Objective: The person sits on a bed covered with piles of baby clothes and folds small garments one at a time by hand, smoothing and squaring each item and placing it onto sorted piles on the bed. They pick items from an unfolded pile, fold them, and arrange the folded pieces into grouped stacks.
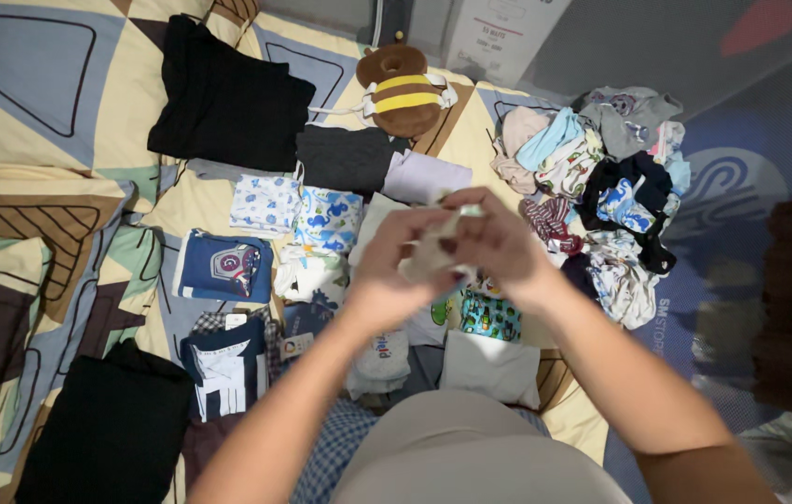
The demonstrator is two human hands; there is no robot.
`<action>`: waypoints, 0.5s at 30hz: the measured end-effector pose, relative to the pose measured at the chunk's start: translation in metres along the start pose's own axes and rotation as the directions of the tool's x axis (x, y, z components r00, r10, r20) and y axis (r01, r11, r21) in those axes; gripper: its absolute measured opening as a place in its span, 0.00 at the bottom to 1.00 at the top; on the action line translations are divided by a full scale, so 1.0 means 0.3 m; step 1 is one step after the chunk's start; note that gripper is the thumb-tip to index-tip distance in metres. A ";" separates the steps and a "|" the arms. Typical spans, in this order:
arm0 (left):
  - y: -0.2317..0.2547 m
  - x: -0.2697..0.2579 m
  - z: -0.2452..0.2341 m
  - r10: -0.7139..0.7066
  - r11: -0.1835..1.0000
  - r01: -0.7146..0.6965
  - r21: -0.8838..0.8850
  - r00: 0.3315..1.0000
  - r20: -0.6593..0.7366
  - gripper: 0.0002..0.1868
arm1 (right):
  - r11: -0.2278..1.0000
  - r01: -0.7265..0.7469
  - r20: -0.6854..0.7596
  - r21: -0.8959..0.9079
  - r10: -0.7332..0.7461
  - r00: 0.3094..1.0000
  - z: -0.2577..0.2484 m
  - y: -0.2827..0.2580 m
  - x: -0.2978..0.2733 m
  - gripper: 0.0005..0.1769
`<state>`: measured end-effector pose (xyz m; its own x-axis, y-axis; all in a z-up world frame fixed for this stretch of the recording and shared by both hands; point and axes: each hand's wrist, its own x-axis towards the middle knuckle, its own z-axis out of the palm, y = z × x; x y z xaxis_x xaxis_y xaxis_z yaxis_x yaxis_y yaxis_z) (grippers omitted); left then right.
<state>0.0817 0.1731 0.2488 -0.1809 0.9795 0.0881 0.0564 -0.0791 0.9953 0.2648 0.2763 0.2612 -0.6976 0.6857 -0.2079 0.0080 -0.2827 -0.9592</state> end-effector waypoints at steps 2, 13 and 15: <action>0.016 -0.007 0.015 0.382 0.894 -0.363 0.263 0.924 -0.024 0.30 | 0.982 0.038 0.210 0.184 -0.077 0.975 0.043 -0.013 -0.032 0.35; -0.120 0.027 -0.115 0.016 0.947 0.013 -0.320 0.996 0.086 0.13 | 0.766 0.413 0.211 -0.492 -0.355 0.911 0.034 -0.054 0.060 0.31; -0.150 0.031 -0.139 0.016 0.969 -0.008 -0.249 0.999 0.028 0.15 | 0.807 0.334 0.172 -0.488 -0.286 0.943 0.054 -0.056 0.063 0.19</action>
<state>0.0364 0.1780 0.2065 -0.1528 0.9829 0.1024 -0.1879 -0.1306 0.9735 0.2399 0.2832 0.2765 -0.7830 0.6120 0.1113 0.1233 0.3280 -0.9366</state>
